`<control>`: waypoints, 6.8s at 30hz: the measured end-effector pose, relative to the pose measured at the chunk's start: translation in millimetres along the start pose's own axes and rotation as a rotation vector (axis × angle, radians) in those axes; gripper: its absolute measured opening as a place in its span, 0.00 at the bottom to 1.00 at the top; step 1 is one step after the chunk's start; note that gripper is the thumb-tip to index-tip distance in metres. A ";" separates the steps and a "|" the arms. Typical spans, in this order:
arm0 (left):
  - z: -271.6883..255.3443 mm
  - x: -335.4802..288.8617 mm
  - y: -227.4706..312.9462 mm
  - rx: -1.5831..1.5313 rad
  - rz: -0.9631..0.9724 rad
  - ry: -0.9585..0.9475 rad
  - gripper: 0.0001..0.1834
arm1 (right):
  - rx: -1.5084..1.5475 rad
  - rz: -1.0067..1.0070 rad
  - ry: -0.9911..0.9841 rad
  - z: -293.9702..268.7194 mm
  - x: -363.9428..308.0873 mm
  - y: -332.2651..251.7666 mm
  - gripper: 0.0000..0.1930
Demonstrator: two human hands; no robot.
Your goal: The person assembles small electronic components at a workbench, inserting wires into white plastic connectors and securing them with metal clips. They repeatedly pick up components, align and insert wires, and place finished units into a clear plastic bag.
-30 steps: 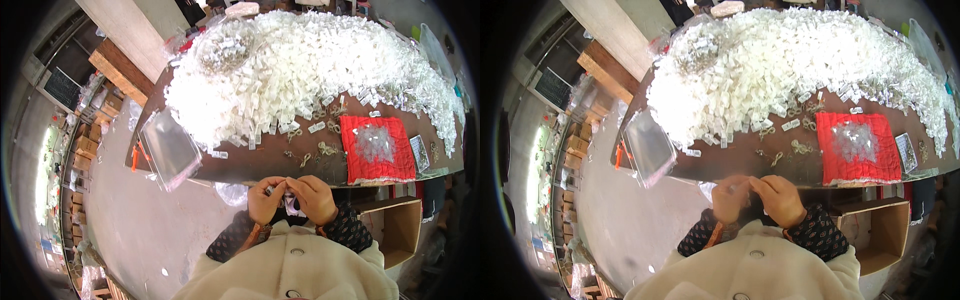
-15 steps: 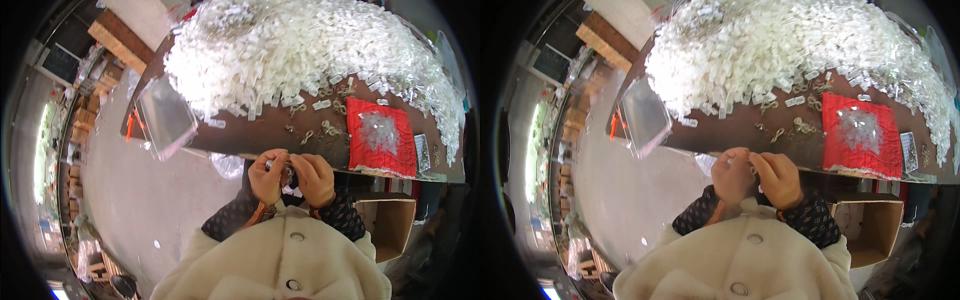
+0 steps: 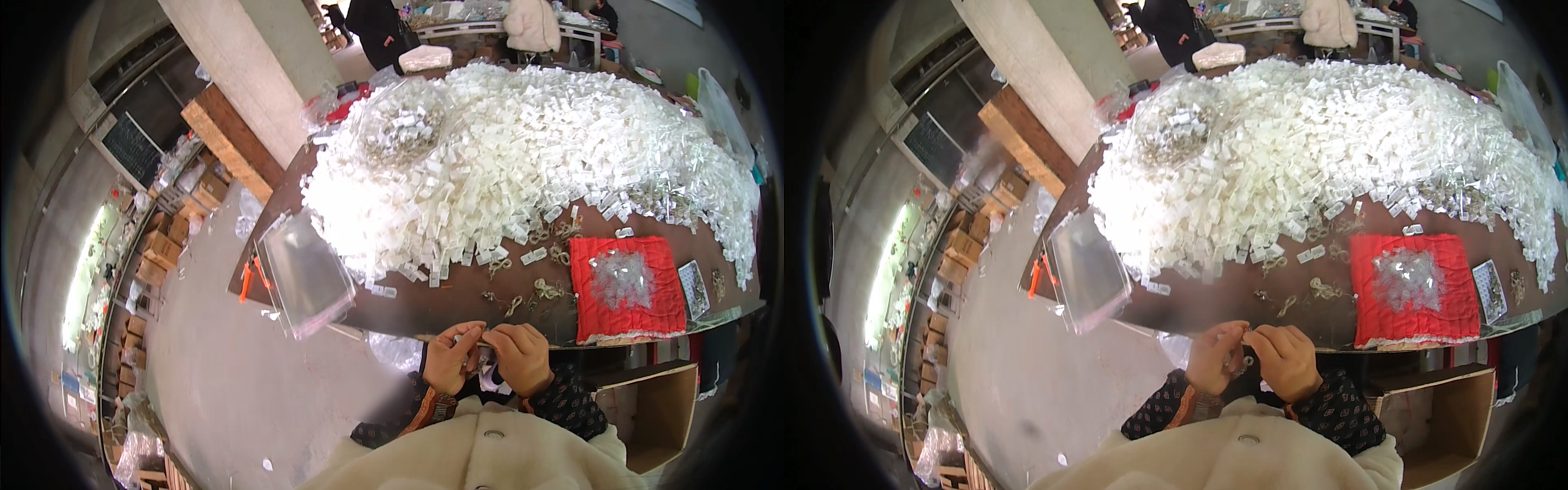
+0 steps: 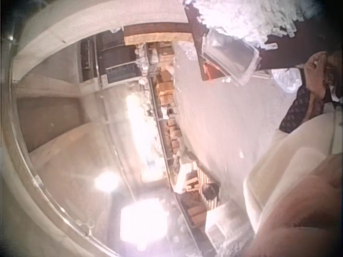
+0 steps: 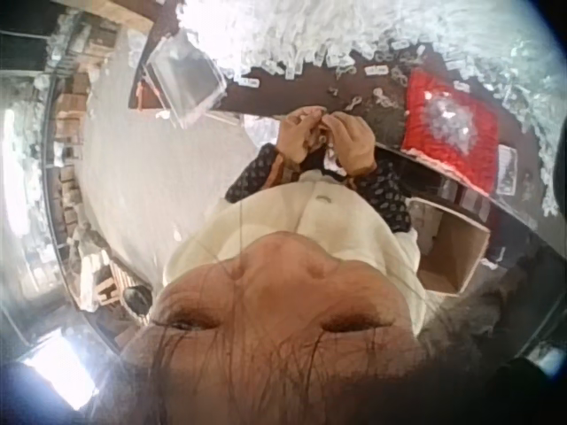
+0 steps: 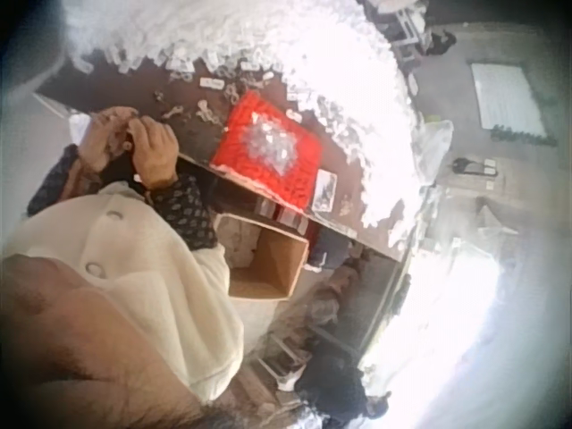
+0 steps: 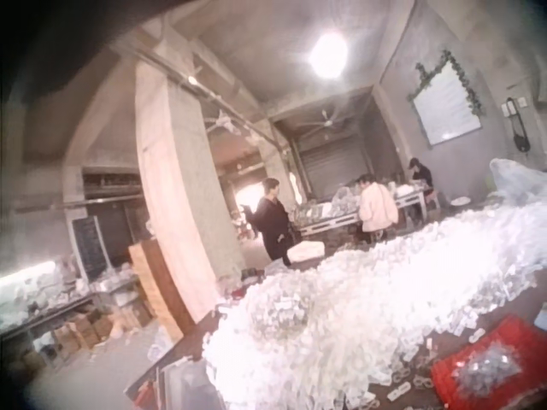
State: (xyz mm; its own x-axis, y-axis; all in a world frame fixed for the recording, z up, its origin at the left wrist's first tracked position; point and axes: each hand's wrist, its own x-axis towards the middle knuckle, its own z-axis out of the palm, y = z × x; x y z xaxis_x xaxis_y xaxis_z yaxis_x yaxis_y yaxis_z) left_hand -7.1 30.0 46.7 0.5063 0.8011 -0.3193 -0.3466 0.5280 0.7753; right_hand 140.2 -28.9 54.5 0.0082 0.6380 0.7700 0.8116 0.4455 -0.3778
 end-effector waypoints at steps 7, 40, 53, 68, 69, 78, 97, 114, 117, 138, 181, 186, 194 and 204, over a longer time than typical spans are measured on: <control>-2.2 0.7 -8.6 0.217 0.171 -0.019 0.08 | -0.011 0.015 0.014 -0.8 -5.8 -0.9 0.15; -156.5 94.2 91.1 2.220 0.665 0.148 0.11 | 0.187 0.442 0.355 -152.0 36.0 88.2 0.10; -123.0 72.3 110.7 2.021 0.712 0.273 0.04 | 0.031 0.726 0.846 -448.0 108.6 265.9 0.12; -2.4 2.5 98.3 0.598 0.584 0.054 0.11 | 1.037 0.709 0.210 -168.0 48.1 32.0 0.27; 9.3 -3.6 86.3 0.510 0.587 0.043 0.09 | 1.116 0.605 0.050 -141.8 38.1 12.6 0.11; 43.8 -37.5 -2.2 0.244 0.436 -0.112 0.09 | 1.357 0.527 0.118 -56.2 -5.5 -33.5 0.04; 10.4 -41.1 -5.9 -0.034 -0.015 -0.264 0.15 | 1.171 0.669 0.093 -59.0 -10.3 -43.2 0.08; 10.8 -42.1 -26.7 -0.087 0.387 -0.142 0.17 | 0.530 0.476 0.063 -49.4 -4.2 -48.5 0.10; 7.3 -41.9 -25.0 -0.066 0.425 -0.170 0.18 | 0.569 0.499 0.033 -52.2 -4.6 -48.5 0.09; -1.5 -40.4 -20.2 0.150 0.561 -0.193 0.19 | 0.690 0.632 -0.012 -49.6 -7.0 -46.9 0.13; 8.3 -39.3 -37.7 0.103 0.691 -0.023 0.11 | 0.984 0.812 0.023 -23.5 -12.8 -47.4 0.13; 6.9 -39.4 -37.2 0.198 0.752 -0.028 0.11 | 0.883 0.840 0.057 -23.6 -11.1 -53.6 0.12; 2.7 -36.8 -35.6 0.382 0.869 -0.070 0.12 | 0.706 0.731 0.062 -31.9 -8.3 -52.4 0.12; 8.9 -31.4 -35.2 -0.043 0.517 -0.134 0.10 | 1.423 1.055 0.005 -29.3 -10.9 -30.3 0.12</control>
State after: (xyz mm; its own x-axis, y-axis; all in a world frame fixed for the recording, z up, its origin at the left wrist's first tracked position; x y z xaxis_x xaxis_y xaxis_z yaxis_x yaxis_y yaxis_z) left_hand -3.7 -16.2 34.3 0.3561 0.9184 0.1727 -0.6078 0.0872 0.7893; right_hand 132.6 -67.7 72.6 0.1474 0.9864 -0.0730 -0.6275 0.0362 -0.7778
